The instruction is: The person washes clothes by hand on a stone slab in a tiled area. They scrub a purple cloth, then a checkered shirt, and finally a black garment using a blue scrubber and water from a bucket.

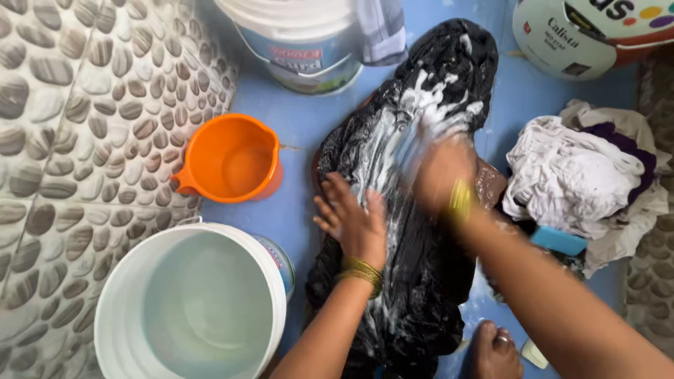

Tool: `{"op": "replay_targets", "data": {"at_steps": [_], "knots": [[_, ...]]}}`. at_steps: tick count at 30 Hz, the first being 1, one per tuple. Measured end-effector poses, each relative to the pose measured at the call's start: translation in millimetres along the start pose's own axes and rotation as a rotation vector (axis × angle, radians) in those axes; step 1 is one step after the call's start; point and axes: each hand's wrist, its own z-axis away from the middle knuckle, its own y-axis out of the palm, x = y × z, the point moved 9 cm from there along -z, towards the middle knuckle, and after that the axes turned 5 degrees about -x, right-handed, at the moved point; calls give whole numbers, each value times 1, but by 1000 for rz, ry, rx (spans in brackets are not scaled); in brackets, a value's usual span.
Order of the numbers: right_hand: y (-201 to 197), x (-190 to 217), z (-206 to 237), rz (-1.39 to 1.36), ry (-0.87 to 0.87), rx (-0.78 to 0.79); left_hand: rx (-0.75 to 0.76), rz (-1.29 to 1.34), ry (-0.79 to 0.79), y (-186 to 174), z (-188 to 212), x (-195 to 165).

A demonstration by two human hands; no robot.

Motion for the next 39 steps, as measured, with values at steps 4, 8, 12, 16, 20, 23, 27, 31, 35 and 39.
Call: {"op": "replay_targets", "data": {"at_steps": [4,8,12,16,20,23,27,31,35,39], "knots": [[-18,-70,-72,-274,365,-144,-7,66,391,3,32,-17],[-64,62,79,13,-259,170,12,536,273,0,22,3],[-45,80,101,-94,-371,314,71,571,305,4,12,-10],[-23,-31,-72,-164,263,-209,106,107,517,6,31,-41],[-23,-29,-70,-143,183,-181,324,-298,639,35,56,-47],[-41,-3,7,-105,-8,-106,287,-229,598,34,59,-39],[-34,-14,31,-67,77,97,341,-213,671,29,63,-40],[-68,22,46,-140,22,67,471,-557,1009,13,100,-47],[-102,122,154,-57,-401,219,1045,-270,1079,-12,192,-22],[-46,108,149,-163,-333,334,1193,-226,1040,7,218,4]]}}
